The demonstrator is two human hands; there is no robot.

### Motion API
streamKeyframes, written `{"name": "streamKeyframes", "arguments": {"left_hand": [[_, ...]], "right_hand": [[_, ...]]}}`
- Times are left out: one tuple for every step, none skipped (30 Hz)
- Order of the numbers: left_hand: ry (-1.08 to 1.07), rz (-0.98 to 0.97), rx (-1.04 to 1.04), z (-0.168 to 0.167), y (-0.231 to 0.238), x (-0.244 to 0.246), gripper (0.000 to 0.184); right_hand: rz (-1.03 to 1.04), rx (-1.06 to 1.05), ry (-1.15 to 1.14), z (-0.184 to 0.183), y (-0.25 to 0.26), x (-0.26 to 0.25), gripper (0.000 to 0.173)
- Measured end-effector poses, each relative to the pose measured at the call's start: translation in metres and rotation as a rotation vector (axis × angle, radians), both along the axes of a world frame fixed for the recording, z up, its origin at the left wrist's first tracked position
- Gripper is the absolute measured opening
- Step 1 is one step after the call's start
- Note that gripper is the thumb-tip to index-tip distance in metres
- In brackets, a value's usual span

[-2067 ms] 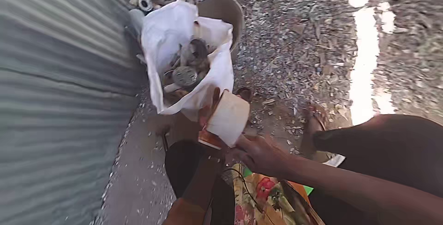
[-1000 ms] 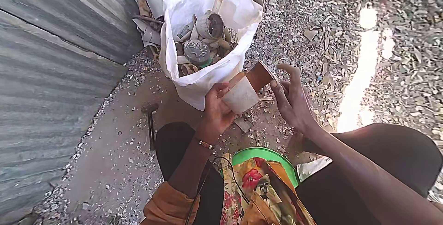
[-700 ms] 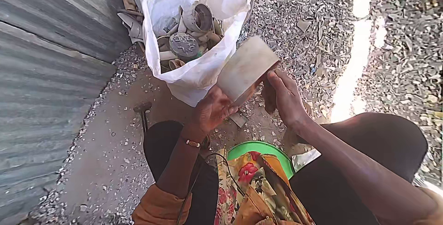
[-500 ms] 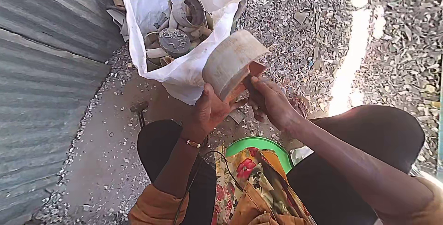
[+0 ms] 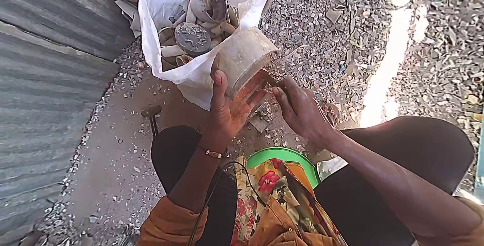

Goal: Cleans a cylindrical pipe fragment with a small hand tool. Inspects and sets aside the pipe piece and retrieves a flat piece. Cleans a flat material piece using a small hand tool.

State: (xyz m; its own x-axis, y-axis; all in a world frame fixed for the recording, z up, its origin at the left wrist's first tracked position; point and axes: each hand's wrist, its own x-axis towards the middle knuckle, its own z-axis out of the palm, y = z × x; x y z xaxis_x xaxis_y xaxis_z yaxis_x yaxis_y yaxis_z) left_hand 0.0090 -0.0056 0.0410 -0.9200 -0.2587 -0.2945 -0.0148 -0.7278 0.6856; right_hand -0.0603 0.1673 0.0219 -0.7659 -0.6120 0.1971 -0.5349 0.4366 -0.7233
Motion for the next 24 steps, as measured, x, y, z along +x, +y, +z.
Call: {"name": "streamKeyframes", "arguments": {"left_hand": [[-0.009, -0.008, -0.014, 0.001, 0.001, 0.001, 0.094], [-0.014, -0.017, -0.024, 0.002, 0.001, 0.003, 0.096], [-0.023, -0.018, -0.039, 0.002, 0.002, 0.004, 0.096], [-0.03, -0.013, -0.057, 0.002, 0.002, 0.004, 0.094], [-0.029, -0.006, -0.077, 0.001, 0.002, 0.004, 0.094], [-0.023, -0.003, -0.101, -0.001, 0.002, 0.004, 0.093], [-0.016, -0.007, -0.124, -0.004, 0.001, 0.003, 0.092], [-0.02, -0.011, -0.144, -0.007, 0.002, 0.002, 0.091], [-0.041, -0.011, -0.159, -0.008, 0.003, 0.003, 0.089], [-0.063, -0.02, -0.173, -0.009, 0.004, 0.003, 0.086], [-0.078, -0.033, -0.192, -0.009, 0.006, 0.004, 0.081], [-0.081, -0.038, -0.203, -0.009, 0.007, 0.004, 0.075], [-0.076, -0.034, -0.205, -0.008, 0.008, 0.003, 0.071], [-0.079, -0.02, -0.201, -0.008, 0.009, 0.002, 0.067], [-0.092, -0.006, -0.193, -0.008, 0.01, 0.001, 0.066], [-0.106, -0.005, -0.183, -0.007, 0.01, 0.0, 0.068], [-0.111, -0.014, -0.173, -0.007, 0.009, -0.002, 0.071], [-0.108, -0.021, -0.162, -0.006, 0.009, -0.003, 0.073], [-0.093, -0.015, -0.142, -0.005, 0.01, -0.003, 0.074], [-0.085, -0.006, -0.126, -0.004, 0.01, -0.003, 0.075], [-0.081, 0.003, -0.127, -0.005, 0.011, -0.003, 0.076], [-0.078, 0.019, -0.144, -0.006, 0.012, -0.004, 0.076], [-0.083, 0.03, -0.166, -0.008, 0.013, -0.004, 0.076], [-0.089, 0.032, -0.184, -0.01, 0.012, -0.004, 0.074]], "right_hand": [[-0.011, 0.018, 0.003, -0.002, -0.001, 0.0, 0.029], [-0.023, 0.048, 0.016, -0.004, -0.003, 0.002, 0.029], [-0.038, 0.081, 0.029, -0.005, -0.005, 0.003, 0.03], [-0.053, 0.113, 0.025, -0.007, -0.008, 0.006, 0.029], [-0.062, 0.141, 0.003, -0.009, -0.012, 0.008, 0.028], [-0.066, 0.156, -0.034, -0.01, -0.016, 0.01, 0.028], [-0.066, 0.159, -0.089, -0.011, -0.02, 0.012, 0.027], [-0.066, 0.152, -0.16, -0.012, -0.025, 0.016, 0.026], [-0.06, 0.159, -0.238, -0.012, -0.029, 0.02, 0.025], [-0.042, 0.166, -0.322, -0.009, -0.033, 0.025, 0.025], [-0.022, 0.156, -0.399, -0.005, -0.036, 0.031, 0.026], [-0.001, 0.159, -0.461, 0.0, -0.037, 0.036, 0.027], [0.028, 0.178, -0.506, 0.004, -0.038, 0.038, 0.025], [0.06, 0.18, -0.529, 0.007, -0.037, 0.037, 0.024], [0.086, 0.17, -0.545, 0.008, -0.034, 0.031, 0.025], [0.093, 0.152, -0.546, 0.008, -0.031, 0.024, 0.027], [0.07, 0.131, -0.522, 0.007, -0.029, 0.018, 0.029], [0.025, 0.129, -0.469, 0.005, -0.027, 0.012, 0.03], [-0.028, 0.143, -0.408, 0.003, -0.027, 0.008, 0.03], [-0.073, 0.159, -0.343, -0.001, -0.028, 0.007, 0.029], [-0.101, 0.159, -0.294, -0.006, -0.031, 0.008, 0.029], [-0.112, 0.157, -0.284, -0.01, -0.035, 0.012, 0.03], [-0.104, 0.157, -0.331, -0.013, -0.04, 0.016, 0.03], [-0.081, 0.151, -0.437, -0.011, -0.045, 0.02, 0.031]]}}
